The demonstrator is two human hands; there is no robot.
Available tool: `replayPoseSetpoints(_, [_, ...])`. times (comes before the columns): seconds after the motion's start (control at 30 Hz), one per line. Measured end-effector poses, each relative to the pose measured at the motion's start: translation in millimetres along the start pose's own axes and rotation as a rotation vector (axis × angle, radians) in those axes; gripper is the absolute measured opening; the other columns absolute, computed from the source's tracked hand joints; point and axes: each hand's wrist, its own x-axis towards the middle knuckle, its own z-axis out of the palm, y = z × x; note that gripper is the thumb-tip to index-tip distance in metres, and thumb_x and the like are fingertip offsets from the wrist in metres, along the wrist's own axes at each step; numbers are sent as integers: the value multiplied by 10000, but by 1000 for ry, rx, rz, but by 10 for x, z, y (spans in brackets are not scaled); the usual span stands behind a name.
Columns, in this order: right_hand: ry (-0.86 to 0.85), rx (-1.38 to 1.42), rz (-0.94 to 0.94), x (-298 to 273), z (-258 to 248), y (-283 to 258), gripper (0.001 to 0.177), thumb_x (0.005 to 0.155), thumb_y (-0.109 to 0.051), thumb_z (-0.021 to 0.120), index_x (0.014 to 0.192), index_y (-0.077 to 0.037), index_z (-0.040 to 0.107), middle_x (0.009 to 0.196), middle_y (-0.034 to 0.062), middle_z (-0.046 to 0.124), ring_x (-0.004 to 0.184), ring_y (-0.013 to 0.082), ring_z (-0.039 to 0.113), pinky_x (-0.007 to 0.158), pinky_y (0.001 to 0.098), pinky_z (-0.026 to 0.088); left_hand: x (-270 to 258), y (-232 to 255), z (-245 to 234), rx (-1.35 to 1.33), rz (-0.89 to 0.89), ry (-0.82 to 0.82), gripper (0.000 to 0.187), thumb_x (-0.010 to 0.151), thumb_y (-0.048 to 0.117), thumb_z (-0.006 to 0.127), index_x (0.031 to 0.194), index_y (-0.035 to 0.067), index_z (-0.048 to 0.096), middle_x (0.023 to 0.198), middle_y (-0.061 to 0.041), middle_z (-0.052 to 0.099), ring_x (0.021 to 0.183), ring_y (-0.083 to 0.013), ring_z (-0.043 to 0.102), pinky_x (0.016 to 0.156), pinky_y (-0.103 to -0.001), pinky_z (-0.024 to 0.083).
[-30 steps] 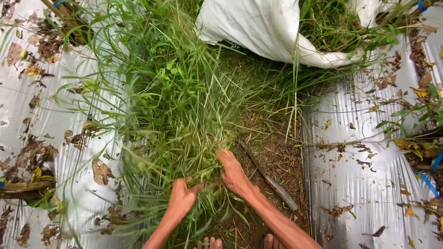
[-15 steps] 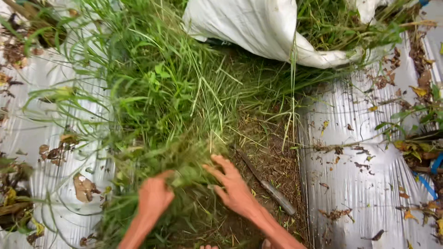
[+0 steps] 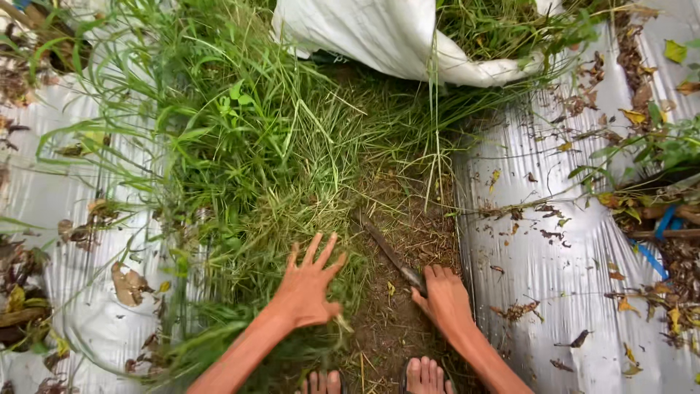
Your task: The person uses a sickle to cut grass growing between plastic-covered raised beds in a garden. They gather the cut grass by hand and place it into a white sack positioned nearby.
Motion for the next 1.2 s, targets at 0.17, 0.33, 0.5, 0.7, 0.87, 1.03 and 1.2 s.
replayPoseSetpoints(0.17, [-295,116,69,19,-272,-8,358,1103,-514,663,1154,-164,601,994,61,701,788,217,725,618,364,694,432,154,210,-101,-490,268,1597,655,1125,489,1663,-101,307,1897,-177,-79,1741,-396,-60,1267,-855,64])
replayPoseSetpoints(0.33, [-450,724,336,-311,-1026,10,377,1081,-494,559,1236,-151,558,900,151,753,683,346,685,571,439,542,731,-335,439,294,-639,341,1580,657,769,1024,1769,18,189,1751,-255,325,1451,-456,477,989,-697,593])
replayPoseSetpoints(0.5, [-636,1244,582,-716,-1489,-242,395,1148,-522,517,1395,-216,556,730,56,488,441,109,300,406,259,227,599,-830,486,22,-493,347,329,1040,161,821,1223,-85,702,625,-58,722,475,-192,697,370,-312,627])
replayPoseSetpoints(0.7, [-552,840,557,-1121,-1020,-113,474,1066,-531,613,1286,-179,841,1116,-12,846,1107,71,679,974,285,499,384,-803,550,-222,-471,202,326,1138,287,719,1197,-25,647,597,50,585,452,-144,562,498,-353,634])
replayPoseSetpoints(0.87, [-491,784,261,-238,-999,-509,518,1105,-592,517,1240,-171,787,803,-17,655,671,138,569,635,323,449,308,-700,437,-315,-498,245,504,1136,421,624,1420,6,585,628,77,483,479,-118,481,414,-307,539])
replayPoseSetpoints(1.03, [-315,815,76,1437,-775,-1110,632,1155,-576,525,1052,6,749,820,273,760,845,477,792,794,595,588,-304,-323,-314,-540,-727,245,562,1005,334,690,1303,-137,760,1088,-390,810,1132,-555,790,996,-671,574])
replayPoseSetpoints(1.2, [-487,891,56,1293,-761,-646,564,1164,-627,441,1034,-102,602,680,-5,536,433,90,501,327,267,468,-549,-1027,351,-786,-901,213,907,1077,363,711,1750,-46,259,505,18,312,416,-165,403,473,-386,523])
